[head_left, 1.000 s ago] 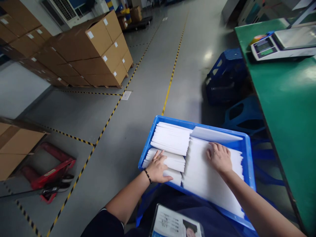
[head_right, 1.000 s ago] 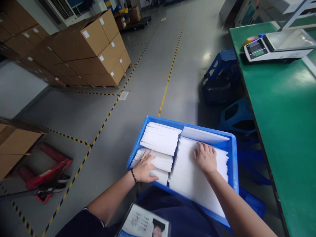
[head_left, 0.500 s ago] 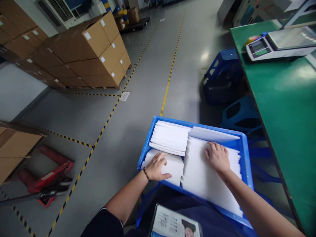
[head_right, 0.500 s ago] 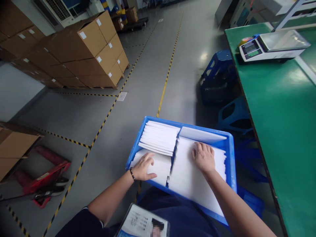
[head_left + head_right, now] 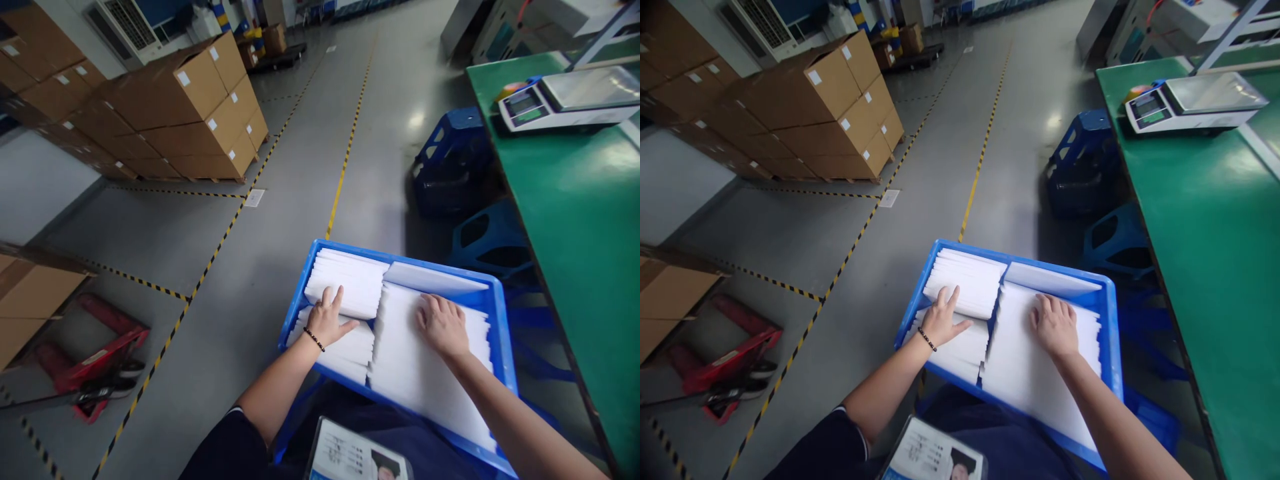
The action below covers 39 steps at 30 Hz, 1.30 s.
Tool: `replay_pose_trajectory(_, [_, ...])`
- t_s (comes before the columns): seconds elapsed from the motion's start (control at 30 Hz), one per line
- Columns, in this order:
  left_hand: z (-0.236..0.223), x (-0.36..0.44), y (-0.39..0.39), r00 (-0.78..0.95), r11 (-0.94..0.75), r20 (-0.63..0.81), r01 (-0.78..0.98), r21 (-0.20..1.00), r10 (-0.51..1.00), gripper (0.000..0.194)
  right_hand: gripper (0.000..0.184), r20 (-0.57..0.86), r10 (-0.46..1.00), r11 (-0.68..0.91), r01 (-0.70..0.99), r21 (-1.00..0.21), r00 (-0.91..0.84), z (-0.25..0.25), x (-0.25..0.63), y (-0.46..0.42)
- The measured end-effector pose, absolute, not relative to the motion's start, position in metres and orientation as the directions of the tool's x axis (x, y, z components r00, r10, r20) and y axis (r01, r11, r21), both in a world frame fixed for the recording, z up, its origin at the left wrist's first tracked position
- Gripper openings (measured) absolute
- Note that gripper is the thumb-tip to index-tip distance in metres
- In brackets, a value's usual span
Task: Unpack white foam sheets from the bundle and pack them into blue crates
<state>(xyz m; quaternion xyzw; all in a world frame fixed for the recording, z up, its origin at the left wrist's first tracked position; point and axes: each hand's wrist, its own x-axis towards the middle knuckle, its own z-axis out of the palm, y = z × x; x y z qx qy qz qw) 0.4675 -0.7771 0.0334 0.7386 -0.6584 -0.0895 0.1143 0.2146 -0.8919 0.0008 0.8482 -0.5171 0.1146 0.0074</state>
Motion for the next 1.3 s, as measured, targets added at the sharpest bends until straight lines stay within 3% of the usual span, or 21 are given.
replay_pose_trajectory(0.23, [0.026, 0.467, -0.784, 0.080, -0.079, -0.006, -0.972, 0.223, -0.997, 0.089, 0.034, 0.199, -0.874, -0.463, -0.884, -0.065, 0.443, -0.002, 0.214, -0.893])
replay_pose_trajectory(0.73, [0.027, 0.471, -0.774, 0.036, -0.055, -0.092, -0.973, 0.223, -0.995, 0.082, 0.034, 0.190, -0.877, -0.461, -0.884, -0.075, 0.441, 0.000, 0.215, -0.893])
replay_pose_trajectory(1.0, [0.047, 0.462, -0.776, 0.123, -0.133, -0.096, -0.986, 0.103, -0.988, 0.069, 0.034, 0.200, -0.869, -0.476, -0.876, -0.081, 0.453, -0.001, 0.214, -0.894])
replay_pose_trajectory(1.3, [0.045, 0.464, -0.807, 0.151, -0.162, -0.133, -0.984, 0.079, -0.980, 0.096, 0.033, 0.204, -0.864, -0.486, -0.869, -0.091, 0.461, -0.004, 0.212, -0.895])
